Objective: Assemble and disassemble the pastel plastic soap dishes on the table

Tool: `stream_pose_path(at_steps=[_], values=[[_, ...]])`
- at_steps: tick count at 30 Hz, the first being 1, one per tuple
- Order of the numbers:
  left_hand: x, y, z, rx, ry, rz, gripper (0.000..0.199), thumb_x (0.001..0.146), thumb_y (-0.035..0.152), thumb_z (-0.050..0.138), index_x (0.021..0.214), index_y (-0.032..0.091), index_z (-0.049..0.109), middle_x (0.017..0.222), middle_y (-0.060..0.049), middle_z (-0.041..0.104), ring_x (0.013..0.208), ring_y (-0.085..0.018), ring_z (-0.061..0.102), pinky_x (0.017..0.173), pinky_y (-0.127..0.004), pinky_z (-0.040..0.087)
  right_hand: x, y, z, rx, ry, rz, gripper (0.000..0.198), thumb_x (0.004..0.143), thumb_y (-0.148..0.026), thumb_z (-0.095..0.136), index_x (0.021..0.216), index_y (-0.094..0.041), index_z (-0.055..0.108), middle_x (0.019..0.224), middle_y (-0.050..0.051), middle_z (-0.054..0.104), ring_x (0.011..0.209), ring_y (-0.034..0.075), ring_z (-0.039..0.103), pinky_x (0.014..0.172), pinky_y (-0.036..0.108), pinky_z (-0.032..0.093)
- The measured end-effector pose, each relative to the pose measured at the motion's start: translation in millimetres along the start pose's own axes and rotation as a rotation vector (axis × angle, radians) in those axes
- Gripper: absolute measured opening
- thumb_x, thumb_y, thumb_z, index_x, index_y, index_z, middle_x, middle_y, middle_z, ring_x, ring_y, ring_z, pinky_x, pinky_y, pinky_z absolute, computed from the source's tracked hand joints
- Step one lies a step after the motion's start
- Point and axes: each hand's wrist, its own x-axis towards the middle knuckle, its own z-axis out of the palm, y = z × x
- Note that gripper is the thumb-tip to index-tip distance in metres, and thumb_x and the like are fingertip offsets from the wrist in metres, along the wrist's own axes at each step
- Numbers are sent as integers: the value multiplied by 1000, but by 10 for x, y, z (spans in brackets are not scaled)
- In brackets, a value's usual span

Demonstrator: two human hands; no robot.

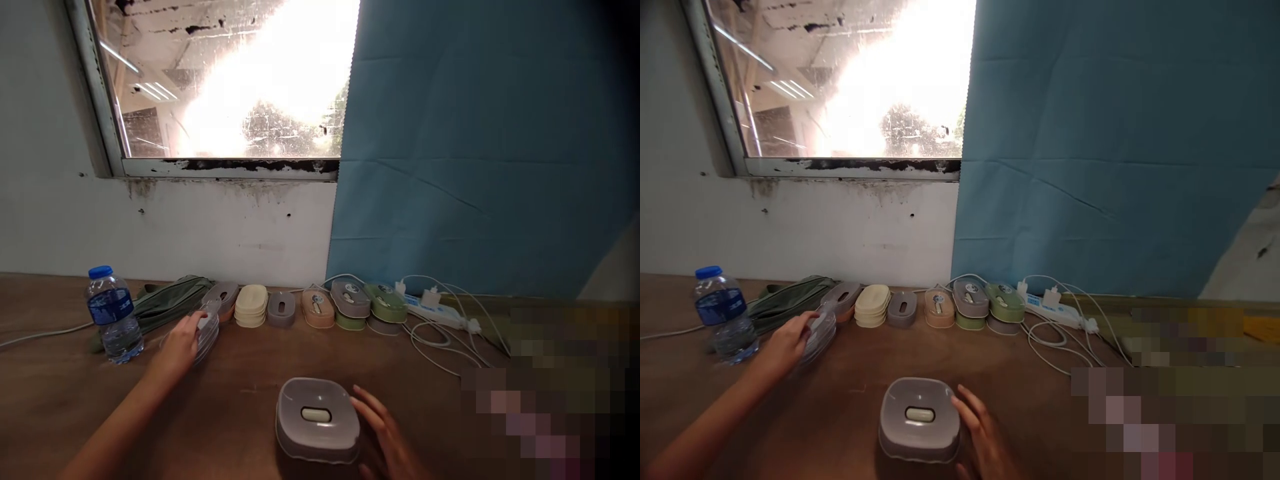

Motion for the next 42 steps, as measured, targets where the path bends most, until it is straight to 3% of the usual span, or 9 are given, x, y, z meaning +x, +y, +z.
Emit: stream_pose_path(at_steps=[5,10,16,20,25,31,35,39,42], values=[[-97,120,38,-191,223,-67,13,78,30,40,86,22,47,81,-5,58,76,-21,59,71,-32,45,40,177,127,-20,48,-103,74,76,-24,53,137,-34,11,145,6,17,129,30,28,102,47,34],[-197,586,24,-633,340,-128,24,77,40,52,89,23,41,86,-1,53,82,-19,60,69,-30,47,26,111,69,-33,96,-181,76,73,-21,53,138,-28,14,146,6,12,131,34,20,102,50,32],[-368,1223,66,-1487,-82,-92,30,77,28,57,95,24,34,78,6,46,70,-13,63,73,-30,48,15,-122,-184,-142,272,-355,75,72,-24,54,137,-21,16,145,10,16,132,36,15,102,52,29],[-567,1462,68,-1789,-229,-173,23,75,21,51,88,24,33,73,8,43,51,-7,53,56,-27,48,125,-336,-395,-215,384,-435,68,72,-17,51,134,-24,23,145,7,15,132,33,14,103,51,28],[-698,1510,14,-1899,-269,-332,19,73,16,47,86,23,35,66,9,38,38,-2,38,39,-15,35,336,-642,-696,-291,390,-496,71,69,-13,51,134,-28,27,143,2,21,132,29,15,106,47,23],[-700,1489,129,-2005,-453,-272,20,75,20,49,92,23,38,71,8,46,33,0,32,33,-12,27,509,-820,-854,-297,162,-427,77,62,-43,66,131,-29,35,140,4,31,127,29,26,104,47,20],[-747,1512,246,-2031,-529,-281,20,78,21,50,95,22,40,78,4,56,32,1,32,33,-12,26,544,-788,-807,-265,74,-439,82,57,-42,72,130,-31,37,135,8,35,120,28,36,99,44,29],[-763,1402,351,-2037,-537,-305,18,81,25,51,98,18,48,88,-5,63,50,-6,53,52,-20,45,564,-679,-684,-167,88,-368,86,48,-45,78,125,-28,44,122,9,45,111,28,43,94,42,35],[-689,1177,485,-1996,-423,-349,15,80,20,48,92,13,52,89,-11,67,73,-15,62,73,-27,48,579,-558,-540,-55,118,-255,86,46,-49,78,123,-27,46,119,9,47,106,27,46,90,40,38]])
